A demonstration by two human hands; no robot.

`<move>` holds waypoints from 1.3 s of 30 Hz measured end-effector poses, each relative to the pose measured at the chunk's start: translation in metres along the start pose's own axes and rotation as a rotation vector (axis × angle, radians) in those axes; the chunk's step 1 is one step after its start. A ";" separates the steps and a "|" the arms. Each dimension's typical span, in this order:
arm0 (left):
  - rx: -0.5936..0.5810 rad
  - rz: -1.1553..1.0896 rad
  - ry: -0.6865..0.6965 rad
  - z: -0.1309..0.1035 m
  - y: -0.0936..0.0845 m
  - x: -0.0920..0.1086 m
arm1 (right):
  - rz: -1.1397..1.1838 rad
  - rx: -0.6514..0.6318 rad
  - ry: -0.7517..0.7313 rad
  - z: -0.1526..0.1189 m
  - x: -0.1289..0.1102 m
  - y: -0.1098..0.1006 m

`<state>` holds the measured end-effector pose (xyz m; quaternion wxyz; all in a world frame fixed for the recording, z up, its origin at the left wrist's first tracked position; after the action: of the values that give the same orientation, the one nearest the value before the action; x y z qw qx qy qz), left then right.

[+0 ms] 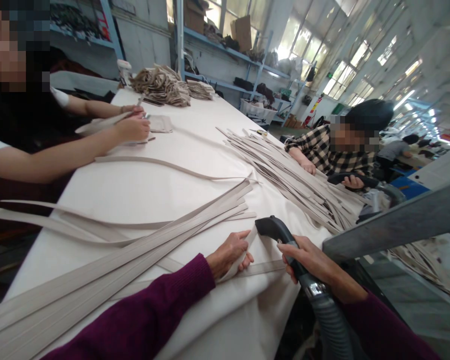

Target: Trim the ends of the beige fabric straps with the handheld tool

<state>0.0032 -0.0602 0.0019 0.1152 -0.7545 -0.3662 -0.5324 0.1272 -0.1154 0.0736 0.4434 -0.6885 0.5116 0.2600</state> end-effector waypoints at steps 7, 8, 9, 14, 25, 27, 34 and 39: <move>0.000 -0.031 0.016 -0.001 -0.001 0.001 | -0.070 -0.015 0.004 0.002 -0.006 0.001; 0.004 -0.041 0.011 -0.002 -0.002 0.001 | -0.087 -0.012 0.006 0.003 -0.008 0.002; 0.005 -0.052 0.012 -0.002 -0.002 0.000 | -0.102 0.004 0.005 0.004 -0.010 0.002; -0.017 -0.068 0.019 0.004 -0.002 -0.002 | -0.133 0.130 -0.038 0.014 -0.020 -0.011; -0.094 -0.059 -0.041 0.010 -0.007 0.000 | -0.237 -0.010 -0.036 -0.016 -0.004 -0.043; -0.132 -0.056 -0.040 0.011 -0.008 0.002 | -0.273 -0.046 -0.029 -0.014 0.000 -0.039; -0.176 -0.021 -0.064 0.015 -0.015 0.004 | -0.323 -0.103 -0.077 0.008 0.009 -0.037; -0.216 0.031 -0.133 0.019 -0.023 0.000 | -0.398 -0.053 -0.102 0.016 0.003 -0.040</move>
<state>0.0012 -0.0336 -0.0104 0.0172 -0.8016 -0.3019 -0.5158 0.1674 -0.0994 0.0777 0.4931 -0.7734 0.3351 0.2153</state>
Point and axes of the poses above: each hand's wrist, its own z-axis towards the middle knuckle, its own y-axis out of the palm, x = y × z, the point moved 7 cm from there along z, towards the middle knuckle, and after that the axes turned 6 degrees about z, right-handed, at the moved point
